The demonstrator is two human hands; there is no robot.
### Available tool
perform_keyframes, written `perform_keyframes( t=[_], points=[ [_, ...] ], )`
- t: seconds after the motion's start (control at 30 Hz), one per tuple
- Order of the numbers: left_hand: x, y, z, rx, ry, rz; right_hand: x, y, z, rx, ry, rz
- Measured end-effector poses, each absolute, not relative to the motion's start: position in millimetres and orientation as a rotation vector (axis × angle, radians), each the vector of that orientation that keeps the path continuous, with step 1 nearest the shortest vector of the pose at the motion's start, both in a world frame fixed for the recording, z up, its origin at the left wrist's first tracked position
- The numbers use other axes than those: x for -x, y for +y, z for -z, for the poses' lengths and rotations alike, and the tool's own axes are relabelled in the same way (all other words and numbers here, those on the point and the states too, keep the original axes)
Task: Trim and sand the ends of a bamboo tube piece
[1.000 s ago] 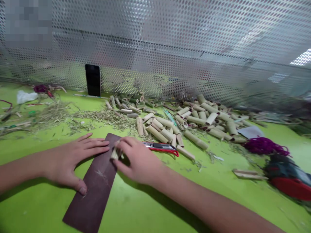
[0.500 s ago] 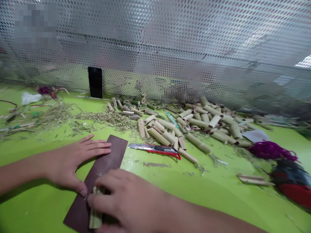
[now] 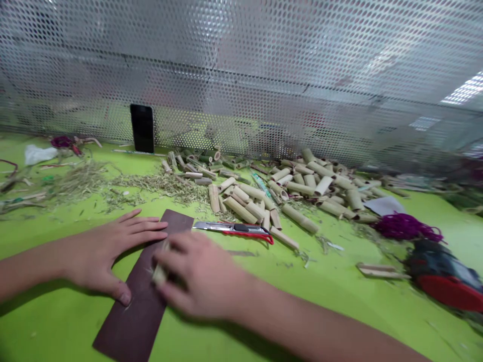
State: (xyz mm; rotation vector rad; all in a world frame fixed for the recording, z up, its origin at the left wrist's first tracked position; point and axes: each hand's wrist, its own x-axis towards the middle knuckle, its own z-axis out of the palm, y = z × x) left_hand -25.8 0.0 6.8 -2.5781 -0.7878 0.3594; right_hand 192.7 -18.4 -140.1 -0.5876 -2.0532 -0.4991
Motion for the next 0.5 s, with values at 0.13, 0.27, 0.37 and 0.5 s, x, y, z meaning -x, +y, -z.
perform_keyframes(
  t=[0.13,0.27,0.37,0.5],
  points=[
    [24.6,-2.0,-7.5,2.580,-0.792,-0.372,-191.0,-18.4,141.7,0.342,-2.189,0.560],
    [26.9,-0.5,-6.5,2.570,-0.754,-0.346,-192.5,-17.6,139.3,0.686,-2.000,0.531],
    [28.6,1.2,-5.7,2.576,-0.741,-0.362,-188.8,-21.5,140.8,0.387,-2.154,0.542],
    [29.2,1.7,-5.4,2.574,-0.746,-0.348,-190.8,-20.6,138.5,0.604,-2.033,0.371]
  ],
)
